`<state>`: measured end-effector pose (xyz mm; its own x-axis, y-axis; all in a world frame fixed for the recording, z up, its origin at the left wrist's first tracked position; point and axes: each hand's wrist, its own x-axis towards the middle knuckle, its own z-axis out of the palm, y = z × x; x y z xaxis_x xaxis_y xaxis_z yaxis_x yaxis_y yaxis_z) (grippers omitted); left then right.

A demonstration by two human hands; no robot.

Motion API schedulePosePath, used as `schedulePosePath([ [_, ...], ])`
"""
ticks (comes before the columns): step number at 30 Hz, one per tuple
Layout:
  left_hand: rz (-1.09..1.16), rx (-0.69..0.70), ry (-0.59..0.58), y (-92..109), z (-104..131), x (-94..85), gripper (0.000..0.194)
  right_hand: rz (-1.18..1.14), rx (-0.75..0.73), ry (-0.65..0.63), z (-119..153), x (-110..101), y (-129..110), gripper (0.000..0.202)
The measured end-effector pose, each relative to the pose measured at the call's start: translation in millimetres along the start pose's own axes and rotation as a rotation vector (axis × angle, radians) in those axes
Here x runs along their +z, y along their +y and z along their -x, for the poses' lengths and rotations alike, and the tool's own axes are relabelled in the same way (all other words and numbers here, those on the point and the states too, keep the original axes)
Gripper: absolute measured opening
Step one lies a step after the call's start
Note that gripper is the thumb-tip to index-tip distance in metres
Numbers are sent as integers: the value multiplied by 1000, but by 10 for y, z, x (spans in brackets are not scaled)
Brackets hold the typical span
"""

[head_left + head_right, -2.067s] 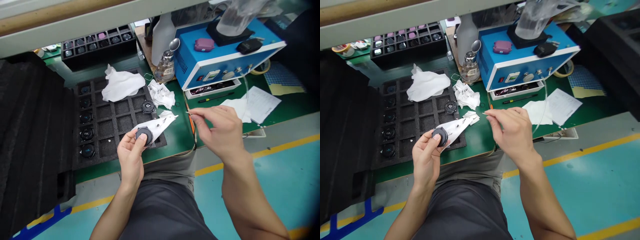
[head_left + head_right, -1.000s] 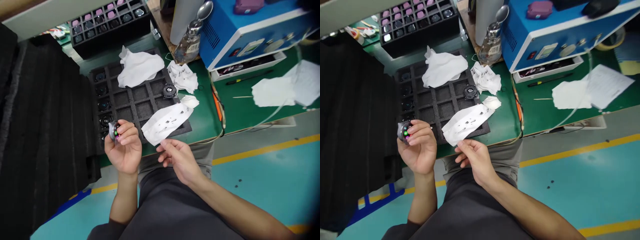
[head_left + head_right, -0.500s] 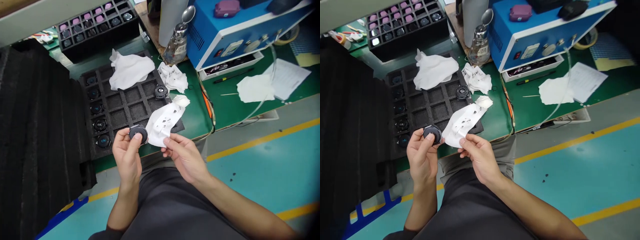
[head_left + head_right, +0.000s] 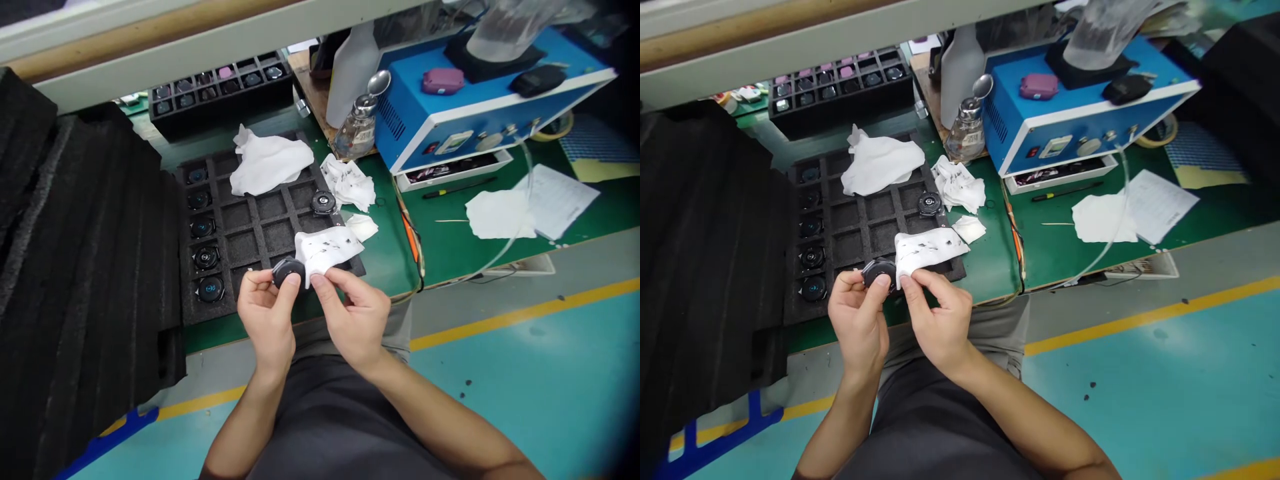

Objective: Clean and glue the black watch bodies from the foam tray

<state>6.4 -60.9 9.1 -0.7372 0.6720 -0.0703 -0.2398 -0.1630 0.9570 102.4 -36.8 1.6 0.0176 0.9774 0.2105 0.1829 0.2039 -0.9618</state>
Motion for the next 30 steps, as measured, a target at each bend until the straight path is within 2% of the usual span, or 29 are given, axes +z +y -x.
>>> schedulePosePath([
  [4,-218,230,75,-74,57,42,27,115,-154,14,22,45,34,13],
  [8,-323,324,62,-126,73,69,20,196,-182,6,5,65,67,15],
  [13,-315,201,30,-161,69,82,20,138,-86,24,3,109,42,13],
  [18,-275,19,-51,-92,51,46,24,-265,187,46,-151,136,-48,20],
  [21,-152,-39,-44,-21,-20,-26,26,-460,244,19,-392,88,-80,22],
  [24,-11,-25,-10,39,-137,-86,27,-511,242,-86,-687,-18,-162,22],
  [26,55,-37,12,73,-216,-98,29,-483,182,-128,-872,-119,-285,22],
  [30,161,-90,39,131,-318,-80,34,-426,25,-24,-1061,-342,-590,19],
])
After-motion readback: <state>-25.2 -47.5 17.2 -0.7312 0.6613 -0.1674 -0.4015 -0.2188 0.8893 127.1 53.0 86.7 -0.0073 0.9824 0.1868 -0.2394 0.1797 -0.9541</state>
